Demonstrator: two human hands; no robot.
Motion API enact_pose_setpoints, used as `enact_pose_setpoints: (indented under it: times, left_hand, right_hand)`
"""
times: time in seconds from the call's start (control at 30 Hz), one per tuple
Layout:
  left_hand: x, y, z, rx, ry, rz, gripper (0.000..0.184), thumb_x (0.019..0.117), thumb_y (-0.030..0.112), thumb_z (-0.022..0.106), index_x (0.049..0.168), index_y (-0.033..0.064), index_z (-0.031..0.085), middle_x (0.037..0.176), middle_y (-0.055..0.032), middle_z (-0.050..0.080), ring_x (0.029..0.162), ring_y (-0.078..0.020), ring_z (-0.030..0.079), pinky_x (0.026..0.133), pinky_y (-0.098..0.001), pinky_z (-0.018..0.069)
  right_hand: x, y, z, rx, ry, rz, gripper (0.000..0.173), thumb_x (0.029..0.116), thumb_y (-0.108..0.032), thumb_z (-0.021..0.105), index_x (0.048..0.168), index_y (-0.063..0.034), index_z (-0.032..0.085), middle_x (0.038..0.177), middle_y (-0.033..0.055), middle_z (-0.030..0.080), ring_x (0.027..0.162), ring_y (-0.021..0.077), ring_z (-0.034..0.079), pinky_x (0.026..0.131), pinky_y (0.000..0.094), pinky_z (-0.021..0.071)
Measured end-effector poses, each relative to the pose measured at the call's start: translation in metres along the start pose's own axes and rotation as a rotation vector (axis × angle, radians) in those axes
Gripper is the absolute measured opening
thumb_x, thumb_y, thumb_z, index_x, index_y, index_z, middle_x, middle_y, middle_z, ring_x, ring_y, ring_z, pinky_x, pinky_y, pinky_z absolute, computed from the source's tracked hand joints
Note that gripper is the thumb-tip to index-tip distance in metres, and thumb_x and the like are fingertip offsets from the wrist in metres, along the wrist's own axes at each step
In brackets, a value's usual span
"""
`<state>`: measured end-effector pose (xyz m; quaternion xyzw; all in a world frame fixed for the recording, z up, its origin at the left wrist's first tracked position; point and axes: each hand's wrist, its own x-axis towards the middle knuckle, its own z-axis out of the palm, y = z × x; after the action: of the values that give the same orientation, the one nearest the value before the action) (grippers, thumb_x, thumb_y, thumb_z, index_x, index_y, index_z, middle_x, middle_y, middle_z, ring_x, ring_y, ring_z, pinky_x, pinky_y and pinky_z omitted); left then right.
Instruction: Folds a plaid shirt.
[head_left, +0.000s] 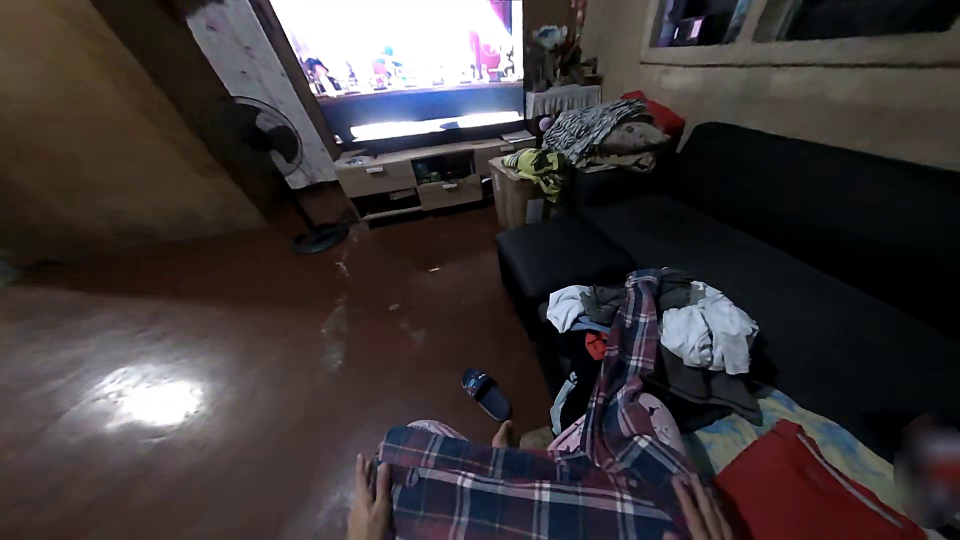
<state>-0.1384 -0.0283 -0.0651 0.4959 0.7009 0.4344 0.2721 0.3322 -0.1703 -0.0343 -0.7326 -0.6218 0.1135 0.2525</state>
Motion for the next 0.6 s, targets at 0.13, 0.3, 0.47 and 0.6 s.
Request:
enact_pose_setpoints:
  times: [0.13,0.3,0.47,0.6]
  left_hand:
    - [0.046,0.001,-0.014,-0.090,-0.092,-0.059,0.075,0.1021,0.040,0.057,0.158,0.0009,0.027,0.133,-0.0276,0.060,0.117,-0.0334,0.064,0.100,-0.0509,0.0512]
    - [0.083,0.000,-0.021,-0.034,-0.214,0.126,0.055,0.0916,0.020,0.072,0.139,0.0008,0.053,0.089,-0.0118,0.070,0.071,-0.0175,0.066,0.069,-0.0370,0.0570]
    - [0.085,0.006,-0.029,-0.061,-0.128,0.240,0.045,0.0884,0.015,0.072,0.129,0.0007,0.059,0.077,-0.0032,0.069,0.062,-0.0100,0.063,0.060,-0.0284,0.0553]
    - [0.086,-0.006,-0.019,-0.038,-0.073,0.282,0.038,0.0885,0.017,0.068,0.122,-0.0011,0.062,0.088,-0.0065,0.069,0.071,-0.0113,0.065,0.065,-0.0293,0.0559]
  right_hand:
    - [0.039,0.014,-0.019,0.261,0.091,0.204,0.062,0.1035,-0.038,0.057,0.147,0.0042,0.047,0.143,0.0282,0.054,0.134,0.0408,0.052,0.113,0.0554,0.0405]
    - [0.063,0.015,-0.037,0.267,0.153,0.213,0.035,0.1021,-0.026,0.062,0.113,0.0071,0.063,0.095,0.0233,0.069,0.088,0.0369,0.069,0.081,0.0574,0.0538]
    - [0.048,0.018,-0.035,0.225,0.248,0.235,0.033,0.1047,-0.021,0.056,0.114,0.0103,0.059,0.093,0.0226,0.069,0.086,0.0361,0.069,0.080,0.0550,0.0549]
    - [0.046,0.022,-0.030,0.200,0.227,0.258,0.034,0.1053,-0.021,0.054,0.118,0.0100,0.058,0.096,0.0238,0.069,0.088,0.0383,0.069,0.080,0.0579,0.0545]
